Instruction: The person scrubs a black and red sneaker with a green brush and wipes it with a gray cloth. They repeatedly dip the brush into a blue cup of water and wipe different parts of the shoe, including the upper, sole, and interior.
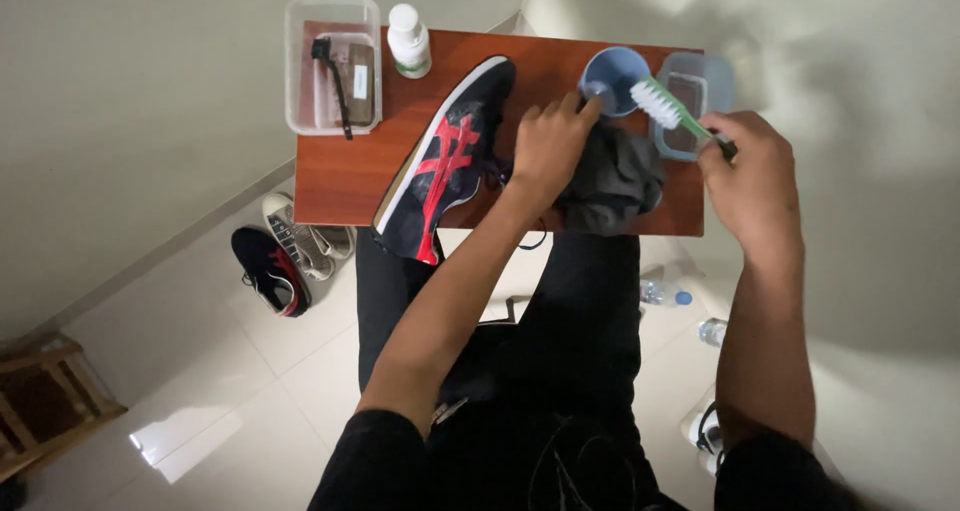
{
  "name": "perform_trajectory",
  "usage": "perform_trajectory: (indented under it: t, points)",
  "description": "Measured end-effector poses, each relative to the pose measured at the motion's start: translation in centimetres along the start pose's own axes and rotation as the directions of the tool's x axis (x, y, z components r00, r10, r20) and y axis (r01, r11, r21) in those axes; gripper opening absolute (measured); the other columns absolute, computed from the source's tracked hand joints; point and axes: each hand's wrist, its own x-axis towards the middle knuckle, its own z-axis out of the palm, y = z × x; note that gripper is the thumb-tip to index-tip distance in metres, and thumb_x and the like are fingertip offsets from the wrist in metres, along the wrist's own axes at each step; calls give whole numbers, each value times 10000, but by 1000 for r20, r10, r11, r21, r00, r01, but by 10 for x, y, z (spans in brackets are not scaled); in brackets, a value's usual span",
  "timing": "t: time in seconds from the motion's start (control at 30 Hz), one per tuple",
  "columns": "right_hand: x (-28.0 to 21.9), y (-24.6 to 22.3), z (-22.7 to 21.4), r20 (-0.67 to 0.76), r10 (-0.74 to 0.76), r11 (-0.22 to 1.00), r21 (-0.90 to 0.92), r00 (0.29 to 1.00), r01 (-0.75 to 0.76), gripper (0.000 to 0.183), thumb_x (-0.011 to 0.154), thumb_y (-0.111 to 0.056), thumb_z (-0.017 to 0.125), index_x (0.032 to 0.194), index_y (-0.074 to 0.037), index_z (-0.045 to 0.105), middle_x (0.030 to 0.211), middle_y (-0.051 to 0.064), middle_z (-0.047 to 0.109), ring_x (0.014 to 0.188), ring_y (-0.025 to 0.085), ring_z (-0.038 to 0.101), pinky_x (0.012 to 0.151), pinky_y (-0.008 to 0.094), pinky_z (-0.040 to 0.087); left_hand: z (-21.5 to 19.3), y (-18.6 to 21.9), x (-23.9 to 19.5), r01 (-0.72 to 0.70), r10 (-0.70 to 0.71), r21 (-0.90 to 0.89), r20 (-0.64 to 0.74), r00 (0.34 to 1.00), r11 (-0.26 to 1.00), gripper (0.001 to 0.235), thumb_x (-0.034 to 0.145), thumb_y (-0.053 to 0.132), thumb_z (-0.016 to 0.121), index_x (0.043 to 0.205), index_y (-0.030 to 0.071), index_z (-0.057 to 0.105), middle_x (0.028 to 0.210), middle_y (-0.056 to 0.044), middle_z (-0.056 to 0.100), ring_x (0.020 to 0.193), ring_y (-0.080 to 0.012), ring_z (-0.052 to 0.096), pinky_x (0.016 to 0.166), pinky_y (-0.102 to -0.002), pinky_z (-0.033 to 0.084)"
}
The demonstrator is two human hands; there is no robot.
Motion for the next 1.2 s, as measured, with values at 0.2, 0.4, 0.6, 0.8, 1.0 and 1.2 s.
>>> perform_trajectory:
  t: [0.2, 0.4, 0.6, 0.8, 1.0, 1.2]
  points:
    - [9, 29, 55, -26, -232, 912, -355, 972, 208, 89, 928, -98, 720, 998, -46, 704, 992, 138, 580, 812, 434, 674, 654, 514, 585, 4, 4, -29, 8, -8, 5, -81, 997, 1000, 73, 890, 216, 683, 930, 264, 645, 748, 62, 645, 662, -165, 691, 656, -316, 526]
    - [35, 11, 114, 5, -313, 707, -666, 950, 237, 19, 881, -92, 721, 876, -91, 740, 1032, 93, 632, 731, 228, 684, 625, 319, 595, 11, 13, -40, -52, 46, -47, -129, 991, 998, 98, 921, 152, 623, 880, 241, 627, 737, 40, 634, 726, -179, 667, 695, -317, 485]
    - [52, 77, 154, 247, -107, 858, -467, 963, 214, 166, 927, -132, 671, 1032, -37, 758, 1134, 167, 647, 909, 429, 701, 736, 551, 600, 3, 21, -31, -19, 3, -83, -185, 983, 996, 36, 931, 200, 666, 918, 227, 645, 776, 29, 655, 728, -192, 679, 706, -329, 496]
    - [51, 54, 76, 133, 11, 932, -362, 991, 38, 272, 1057, -298, 577, 1197, -135, 744, 1087, 173, 675, 976, 464, 705, 793, 576, 569, 2, 28, -9, 74, -75, -16, -200, 977, 997, 83, 919, 245, 685, 992, 239, 646, 799, 46, 646, 747, -174, 719, 709, -333, 521]
    - [44, 1, 26, 172, 309, 918, 205, 935, -341, 354, 1060, -231, 501, 1326, -57, 658, 1044, 62, 691, 795, 212, 611, 719, 357, 469, -7, 22, 10, 140, -143, -45, -93, 985, 989, 344, 879, 407, 778, 1087, 172, 637, 879, -1, 714, 729, -212, 714, 629, -379, 505]
    - [44, 10, 45, 189, 350, 706, 591, 917, -391, 251, 1071, -167, 550, 1289, -72, 629, 866, 10, 623, 625, 86, 511, 564, 240, 419, 6, 17, 8, 131, -135, -58, -79, 988, 990, 419, 933, 452, 713, 1224, 193, 558, 940, -12, 728, 721, -242, 722, 640, -414, 516]
